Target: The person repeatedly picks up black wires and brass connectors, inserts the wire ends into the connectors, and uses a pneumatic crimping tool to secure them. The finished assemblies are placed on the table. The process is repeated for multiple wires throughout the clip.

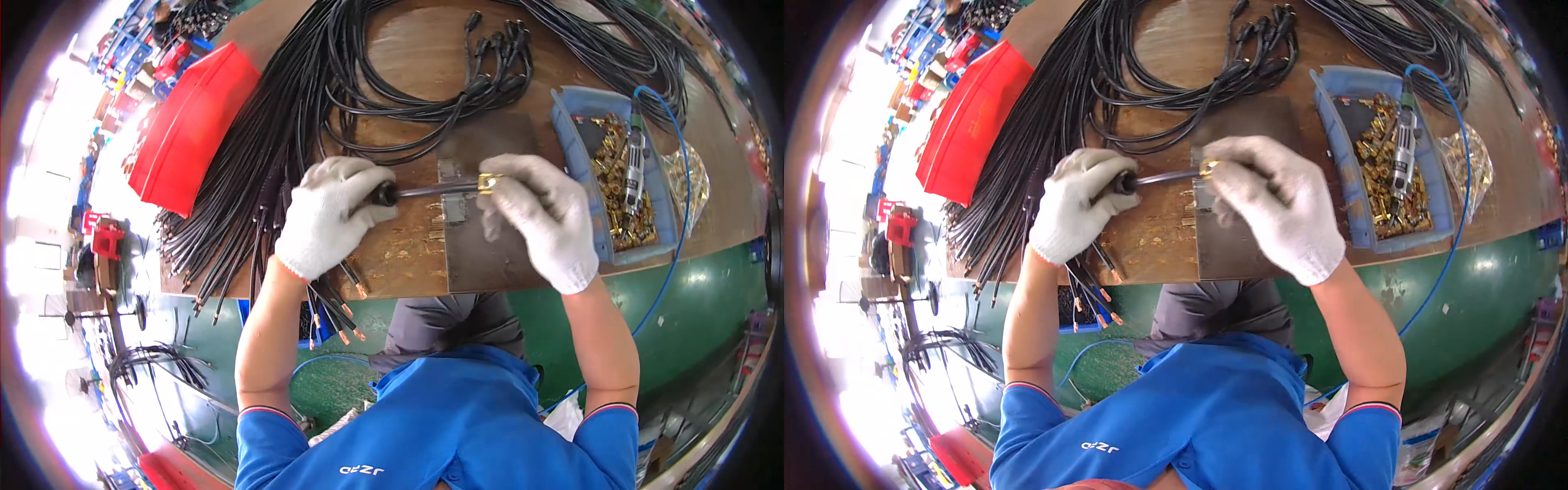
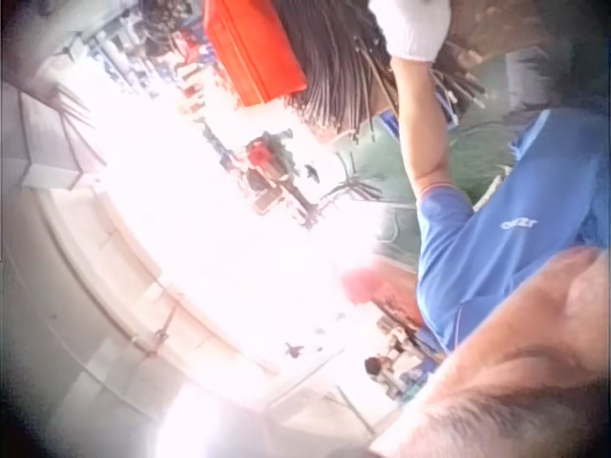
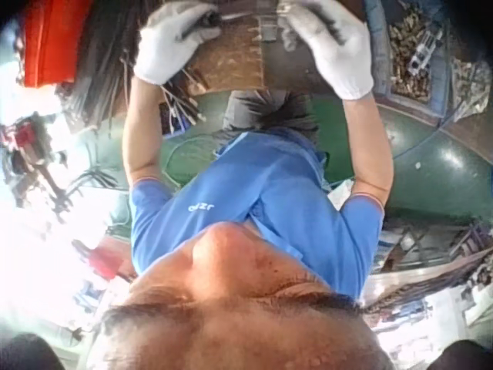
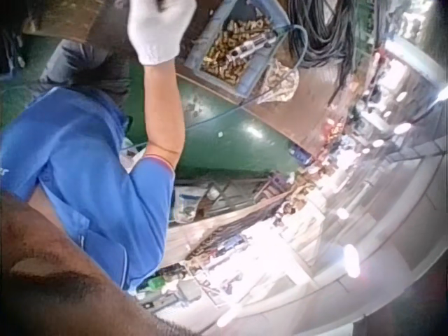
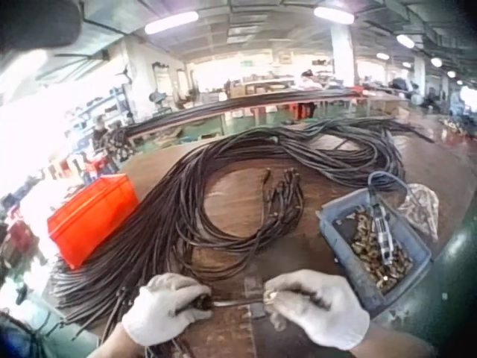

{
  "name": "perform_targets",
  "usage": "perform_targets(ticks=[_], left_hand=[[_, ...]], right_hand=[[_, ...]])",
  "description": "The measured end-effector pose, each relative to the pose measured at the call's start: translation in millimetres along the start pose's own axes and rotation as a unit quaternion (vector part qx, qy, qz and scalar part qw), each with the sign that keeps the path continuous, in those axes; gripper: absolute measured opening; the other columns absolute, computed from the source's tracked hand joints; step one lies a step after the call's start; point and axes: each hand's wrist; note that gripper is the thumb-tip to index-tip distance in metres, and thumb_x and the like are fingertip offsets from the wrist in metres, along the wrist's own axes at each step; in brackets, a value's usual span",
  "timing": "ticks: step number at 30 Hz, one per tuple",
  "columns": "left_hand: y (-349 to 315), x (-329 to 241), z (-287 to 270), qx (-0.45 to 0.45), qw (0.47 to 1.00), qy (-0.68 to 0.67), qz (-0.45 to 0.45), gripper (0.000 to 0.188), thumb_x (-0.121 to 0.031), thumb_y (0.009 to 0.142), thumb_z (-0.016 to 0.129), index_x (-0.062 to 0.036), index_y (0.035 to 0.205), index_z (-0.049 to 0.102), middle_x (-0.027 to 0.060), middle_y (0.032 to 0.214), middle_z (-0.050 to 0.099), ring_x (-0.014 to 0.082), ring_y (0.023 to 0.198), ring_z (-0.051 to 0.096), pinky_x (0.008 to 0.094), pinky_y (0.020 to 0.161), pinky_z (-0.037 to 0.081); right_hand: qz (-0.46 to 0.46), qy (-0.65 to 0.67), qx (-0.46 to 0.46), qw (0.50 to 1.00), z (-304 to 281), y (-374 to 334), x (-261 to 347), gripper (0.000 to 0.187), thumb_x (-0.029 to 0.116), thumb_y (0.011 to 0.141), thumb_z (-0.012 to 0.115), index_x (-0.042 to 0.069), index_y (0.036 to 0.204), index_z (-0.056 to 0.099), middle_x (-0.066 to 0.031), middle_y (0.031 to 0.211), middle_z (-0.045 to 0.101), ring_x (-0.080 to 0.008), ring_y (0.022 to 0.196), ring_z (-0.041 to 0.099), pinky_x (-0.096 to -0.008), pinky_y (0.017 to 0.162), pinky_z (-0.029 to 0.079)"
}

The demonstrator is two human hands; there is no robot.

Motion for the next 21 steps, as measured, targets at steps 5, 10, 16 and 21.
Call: perform_targets(ticks=[5, 10, 16, 21], left_hand=[[-1, -22, -2, 0.033, 0.996, -0.083, -0.019, 0.046, -0.015, 0.079, 0.087, -0.0064, 0.123, 0.075, 0.014, 0.108, 0.073, 0.0322, 0.101, 0.071, 0.0408, 0.09, 0.056], [-7, -27, 4, 0.043, 0.982, -0.17, -0.068, 0.045, -0.012, 0.079, 0.09, -0.0027, 0.119, 0.072, 0.0116, 0.103, 0.073, 0.0238, 0.09, 0.072, 0.0365, 0.081, 0.057], [-12, -36, 4, 0.054, 0.973, -0.211, -0.081, 0.053, -0.01, 0.076, 0.089, -0.0043, 0.125, 0.067, 0.0168, 0.104, 0.073, 0.0361, 0.095, 0.072, 0.044, 0.087, 0.058], [-8, -36, 4, 0.034, 0.991, -0.128, 0.033, 0.047, -0.014, 0.078, 0.088, -0.0031, 0.121, 0.071, 0.017, 0.106, 0.073, 0.04, 0.096, 0.072, 0.0458, 0.089, 0.057]], right_hand=[[-0.097, -0.082, 0.03, 0.991, 10, -15, 0, 0.022, 0.005, 0.101, 0.075, -0.002, 0.123, 0.073, -0.0066, 0.101, 0.078, -0.0062, 0.088, 0.071, -0.0238, 0.076, 0.058], [-0.109, -0.079, 0.013, 0.991, 15, -18, -7, 0.02, 0.005, 0.098, 0.08, 0.002, 0.115, 0.071, -0.006, 0.097, 0.077, -0.0071, 0.085, 0.072, -0.0247, 0.072, 0.058], [-0.182, -0.124, 0.036, 0.975, 14, -25, -11, 0.022, 0.006, 0.096, 0.082, 0.003, 0.115, 0.071, -0.0102, 0.101, 0.078, -0.0124, 0.083, 0.075, -0.0273, 0.072, 0.059], [-0.196, -0.115, 0.036, 0.973, 13, -25, -19, 0.02, 0.005, 0.096, 0.081, 0.002, 0.113, 0.071, -0.0109, 0.096, 0.078, -0.0155, 0.081, 0.077, -0.0284, 0.071, 0.059]])
Point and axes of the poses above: each hand's wrist, its own y-axis towards the middle knuckle, its own z-axis out of the palm, x = y × z
